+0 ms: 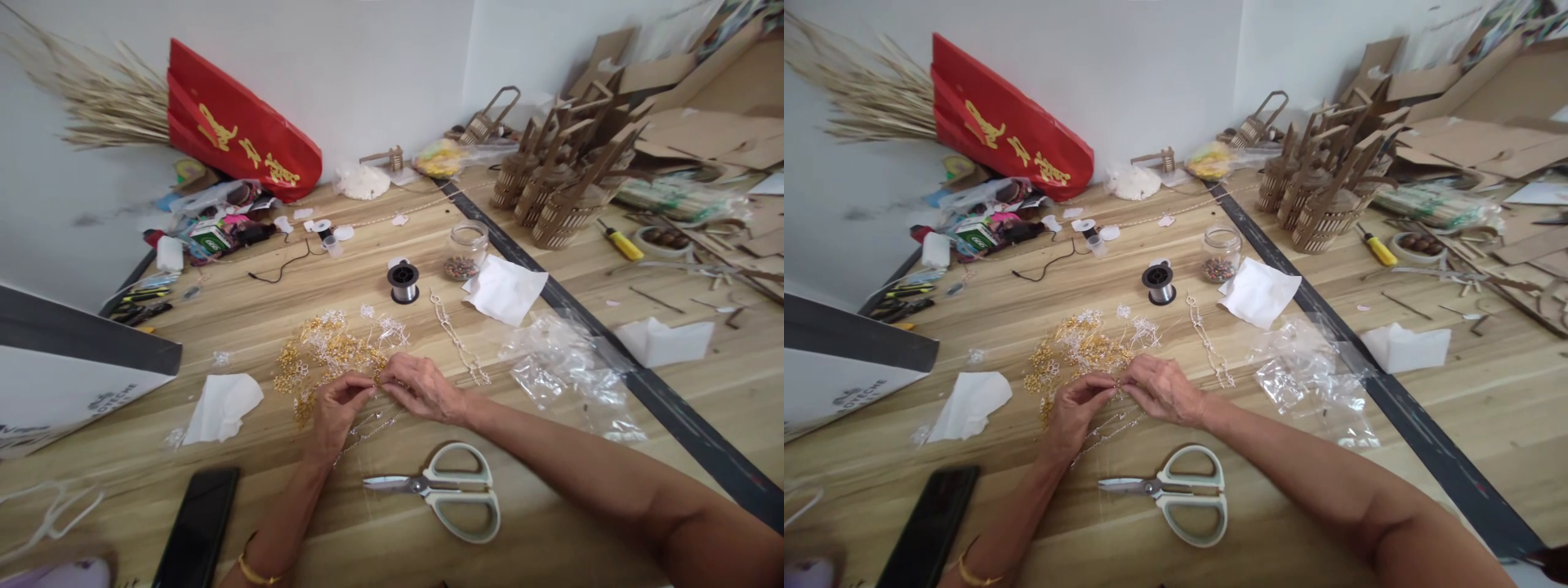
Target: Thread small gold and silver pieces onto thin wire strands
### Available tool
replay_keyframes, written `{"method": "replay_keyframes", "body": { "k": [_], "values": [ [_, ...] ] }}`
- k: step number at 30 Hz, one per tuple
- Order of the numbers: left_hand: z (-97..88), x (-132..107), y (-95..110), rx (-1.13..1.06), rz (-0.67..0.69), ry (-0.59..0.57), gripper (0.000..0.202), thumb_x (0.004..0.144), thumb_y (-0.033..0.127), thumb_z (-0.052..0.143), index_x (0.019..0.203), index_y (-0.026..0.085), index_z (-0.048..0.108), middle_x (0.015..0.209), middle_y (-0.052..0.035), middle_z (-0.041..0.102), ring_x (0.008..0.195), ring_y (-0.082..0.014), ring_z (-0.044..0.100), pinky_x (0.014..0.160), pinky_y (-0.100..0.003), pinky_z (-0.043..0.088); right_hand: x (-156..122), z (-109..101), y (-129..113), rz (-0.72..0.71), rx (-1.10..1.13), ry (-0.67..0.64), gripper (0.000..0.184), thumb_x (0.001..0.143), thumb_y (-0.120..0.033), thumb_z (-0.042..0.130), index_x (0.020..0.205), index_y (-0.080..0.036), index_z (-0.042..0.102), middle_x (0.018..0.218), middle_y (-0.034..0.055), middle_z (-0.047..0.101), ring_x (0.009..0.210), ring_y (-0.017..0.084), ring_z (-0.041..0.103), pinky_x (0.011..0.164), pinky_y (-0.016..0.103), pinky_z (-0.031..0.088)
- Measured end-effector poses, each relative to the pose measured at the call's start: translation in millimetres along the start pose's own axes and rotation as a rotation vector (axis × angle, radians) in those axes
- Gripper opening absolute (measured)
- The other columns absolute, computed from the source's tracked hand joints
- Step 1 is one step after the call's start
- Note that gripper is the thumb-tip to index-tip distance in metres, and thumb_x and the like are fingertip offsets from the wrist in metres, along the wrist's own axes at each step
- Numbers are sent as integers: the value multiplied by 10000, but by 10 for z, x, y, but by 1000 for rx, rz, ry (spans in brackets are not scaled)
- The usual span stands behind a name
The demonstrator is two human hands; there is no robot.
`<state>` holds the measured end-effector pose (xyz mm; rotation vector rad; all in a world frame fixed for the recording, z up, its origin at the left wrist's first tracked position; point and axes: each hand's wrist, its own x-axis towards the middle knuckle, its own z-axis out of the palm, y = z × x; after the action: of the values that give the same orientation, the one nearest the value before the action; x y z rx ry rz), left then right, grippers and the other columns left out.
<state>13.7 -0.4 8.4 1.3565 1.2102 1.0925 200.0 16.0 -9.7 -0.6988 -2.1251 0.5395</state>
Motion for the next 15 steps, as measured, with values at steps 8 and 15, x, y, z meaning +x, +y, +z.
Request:
{"method": "replay_keyframes", "body": {
  "k": [8,15],
  "values": [
    [21,11,32,5,81,-7,44,637,170,731,647,165,688,671,-11,636,666,-138,575,637,-239,454,8,0,-10,-2,-5,-5,87,921,-193,454,906,-164,535,811,63,594,766,161,547,678,268,451],
    [5,8,-13,9,87,-31,28,670,179,714,682,169,690,690,-15,641,681,-140,575,649,-242,453,20,-8,-23,14,-2,-22,96,923,-200,449,900,-168,537,808,61,590,755,158,543,655,260,448]
  ]
}}
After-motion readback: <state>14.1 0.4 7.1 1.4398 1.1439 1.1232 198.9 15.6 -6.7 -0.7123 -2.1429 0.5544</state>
